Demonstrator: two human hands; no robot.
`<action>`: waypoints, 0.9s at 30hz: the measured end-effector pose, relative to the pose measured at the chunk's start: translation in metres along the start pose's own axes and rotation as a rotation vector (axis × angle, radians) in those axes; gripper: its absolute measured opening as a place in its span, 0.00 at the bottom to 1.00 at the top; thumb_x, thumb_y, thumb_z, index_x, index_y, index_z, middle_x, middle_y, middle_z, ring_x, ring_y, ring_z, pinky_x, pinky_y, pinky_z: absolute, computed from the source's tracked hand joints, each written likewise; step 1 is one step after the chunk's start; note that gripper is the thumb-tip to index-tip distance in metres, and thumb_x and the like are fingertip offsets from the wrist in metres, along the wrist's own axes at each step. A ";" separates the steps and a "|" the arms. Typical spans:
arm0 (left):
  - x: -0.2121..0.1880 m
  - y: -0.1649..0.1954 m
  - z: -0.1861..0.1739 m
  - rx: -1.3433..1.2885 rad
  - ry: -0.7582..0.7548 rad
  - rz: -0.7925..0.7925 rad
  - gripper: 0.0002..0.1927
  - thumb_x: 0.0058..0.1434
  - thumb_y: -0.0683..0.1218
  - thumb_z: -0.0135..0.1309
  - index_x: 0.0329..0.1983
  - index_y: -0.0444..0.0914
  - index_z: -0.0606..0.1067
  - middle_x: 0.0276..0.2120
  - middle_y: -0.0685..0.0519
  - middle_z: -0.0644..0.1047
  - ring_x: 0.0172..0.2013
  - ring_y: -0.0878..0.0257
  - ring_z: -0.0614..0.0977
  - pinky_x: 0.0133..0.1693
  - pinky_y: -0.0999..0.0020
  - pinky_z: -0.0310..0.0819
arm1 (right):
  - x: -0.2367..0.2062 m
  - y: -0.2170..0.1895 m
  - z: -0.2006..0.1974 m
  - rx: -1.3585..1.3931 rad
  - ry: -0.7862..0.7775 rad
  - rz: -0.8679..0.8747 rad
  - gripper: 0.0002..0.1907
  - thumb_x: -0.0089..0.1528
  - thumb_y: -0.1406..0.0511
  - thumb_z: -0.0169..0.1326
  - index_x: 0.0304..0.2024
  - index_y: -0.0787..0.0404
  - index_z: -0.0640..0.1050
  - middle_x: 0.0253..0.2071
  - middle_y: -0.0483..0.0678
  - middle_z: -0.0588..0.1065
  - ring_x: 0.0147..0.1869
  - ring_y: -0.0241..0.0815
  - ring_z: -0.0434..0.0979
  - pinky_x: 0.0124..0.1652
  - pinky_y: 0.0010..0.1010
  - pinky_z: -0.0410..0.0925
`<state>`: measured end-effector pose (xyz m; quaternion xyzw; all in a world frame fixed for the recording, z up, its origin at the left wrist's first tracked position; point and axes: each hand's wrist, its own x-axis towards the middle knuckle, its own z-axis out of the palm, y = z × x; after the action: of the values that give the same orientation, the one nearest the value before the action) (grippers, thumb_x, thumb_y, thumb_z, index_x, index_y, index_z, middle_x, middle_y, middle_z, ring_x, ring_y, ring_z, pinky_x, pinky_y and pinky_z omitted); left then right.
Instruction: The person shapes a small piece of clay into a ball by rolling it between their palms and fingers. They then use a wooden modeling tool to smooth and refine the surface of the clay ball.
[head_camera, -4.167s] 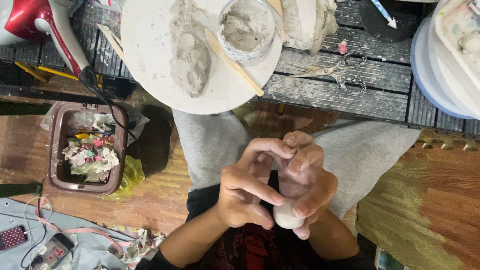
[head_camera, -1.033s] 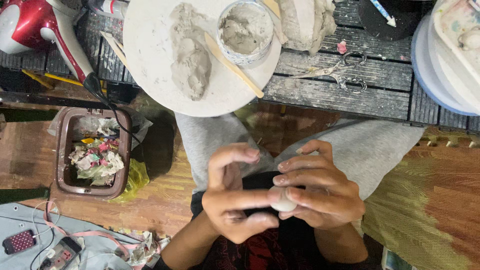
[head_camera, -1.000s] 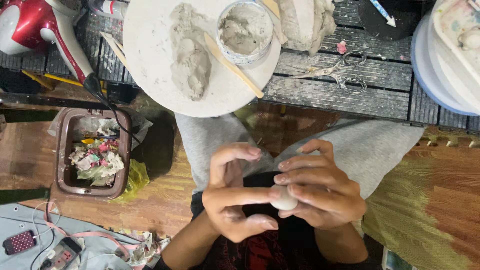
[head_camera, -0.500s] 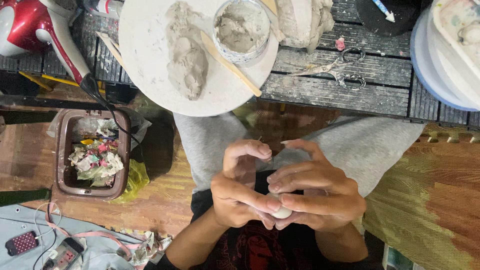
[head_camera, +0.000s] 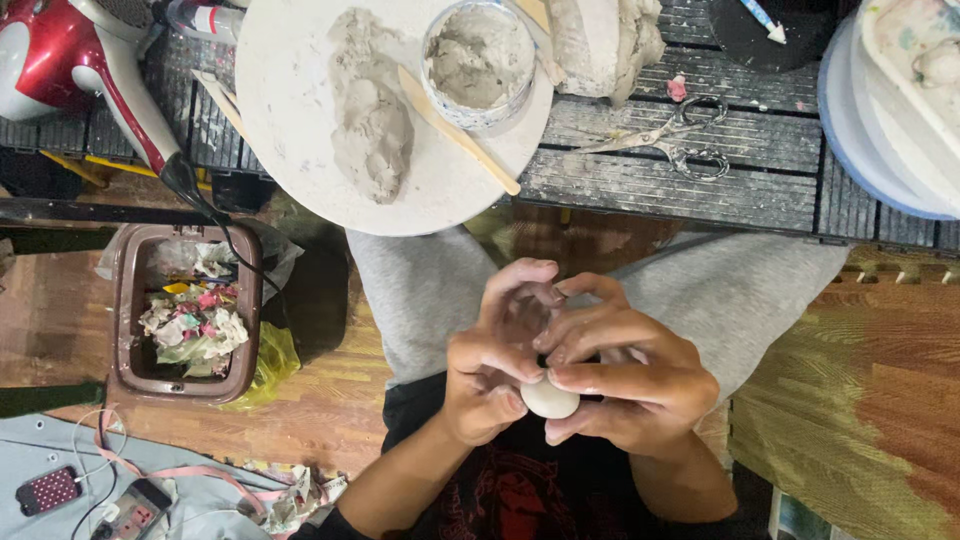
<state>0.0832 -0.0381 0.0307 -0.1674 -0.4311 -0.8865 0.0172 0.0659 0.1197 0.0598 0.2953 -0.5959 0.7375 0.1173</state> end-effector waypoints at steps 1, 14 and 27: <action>0.001 0.001 -0.001 0.008 -0.019 0.025 0.13 0.61 0.60 0.66 0.43 0.50 0.83 0.72 0.42 0.59 0.64 0.51 0.68 0.66 0.51 0.60 | 0.001 0.000 0.001 -0.025 -0.004 -0.013 0.20 0.53 0.58 0.71 0.46 0.54 0.83 0.46 0.45 0.78 0.54 0.44 0.84 0.65 0.57 0.69; -0.005 -0.011 0.004 -0.108 -0.009 0.079 0.13 0.60 0.55 0.69 0.48 0.54 0.84 0.71 0.47 0.63 0.61 0.57 0.69 0.62 0.58 0.62 | -0.004 -0.008 0.010 -0.218 0.027 -0.089 0.14 0.56 0.59 0.70 0.41 0.55 0.83 0.46 0.43 0.75 0.55 0.45 0.81 0.63 0.56 0.72; 0.001 -0.006 0.020 -0.243 -0.015 0.017 0.11 0.65 0.57 0.64 0.48 0.54 0.79 0.75 0.44 0.56 0.73 0.49 0.62 0.71 0.50 0.55 | -0.005 0.018 0.010 -0.251 0.031 -0.155 0.20 0.54 0.51 0.70 0.41 0.54 0.83 0.50 0.41 0.78 0.66 0.48 0.72 0.66 0.57 0.65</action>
<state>0.0864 -0.0190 0.0382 -0.1783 -0.3192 -0.9308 0.0011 0.0638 0.1070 0.0435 0.3120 -0.6570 0.6503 0.2193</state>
